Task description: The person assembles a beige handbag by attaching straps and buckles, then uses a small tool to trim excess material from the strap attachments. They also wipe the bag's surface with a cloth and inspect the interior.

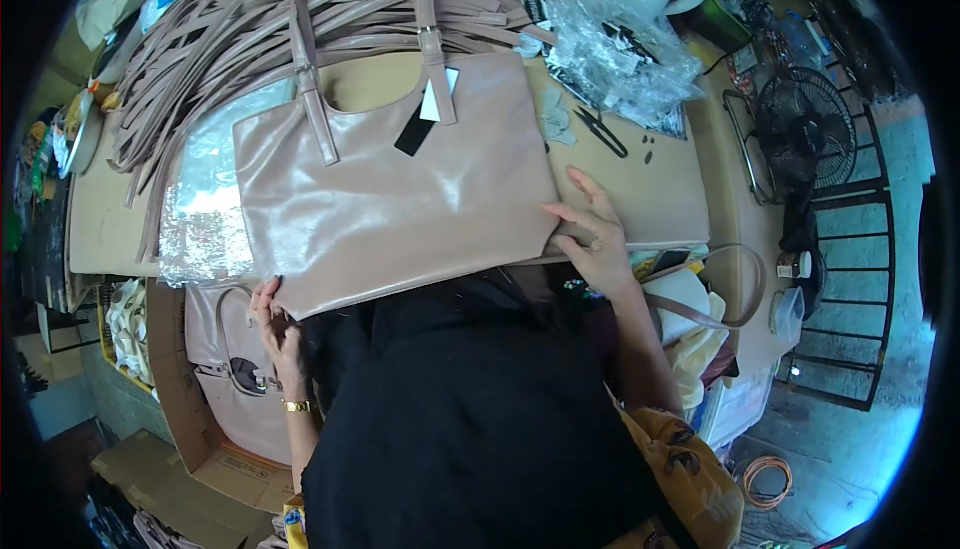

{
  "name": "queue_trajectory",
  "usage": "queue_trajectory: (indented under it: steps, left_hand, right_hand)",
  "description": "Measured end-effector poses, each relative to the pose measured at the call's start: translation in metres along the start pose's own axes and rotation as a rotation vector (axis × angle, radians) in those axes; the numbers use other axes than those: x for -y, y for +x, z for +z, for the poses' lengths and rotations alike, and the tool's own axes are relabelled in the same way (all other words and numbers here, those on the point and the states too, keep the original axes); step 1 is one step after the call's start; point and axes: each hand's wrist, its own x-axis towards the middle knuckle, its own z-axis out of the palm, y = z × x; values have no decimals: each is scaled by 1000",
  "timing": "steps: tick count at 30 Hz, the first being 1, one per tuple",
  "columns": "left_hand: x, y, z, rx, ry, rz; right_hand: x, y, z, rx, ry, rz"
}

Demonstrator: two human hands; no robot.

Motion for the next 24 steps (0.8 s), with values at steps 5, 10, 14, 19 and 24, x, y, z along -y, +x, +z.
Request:
queue_trajectory:
  steps: [5, 10, 14, 19, 24]
  left_hand:
    - [7, 10, 5, -179, -101, -99]
    - [18, 19, -9, -134, 334, 0]
    - [-80, 14, 37, -80, 792, 452]
    - [-89, 12, 100, 542, 1199, 492]
    - [-87, 33, 108, 527, 1139, 678]
  right_hand:
    - [-14, 5, 14, -181, -287, -363]
    - [-9, -3, 11, -75, -476, -402]
    - [19, -14, 5, 193, -465, -275]
    - [19, -25, 11, 167, -324, -229]
    - [-6, 12, -21, 252, 42, -18]
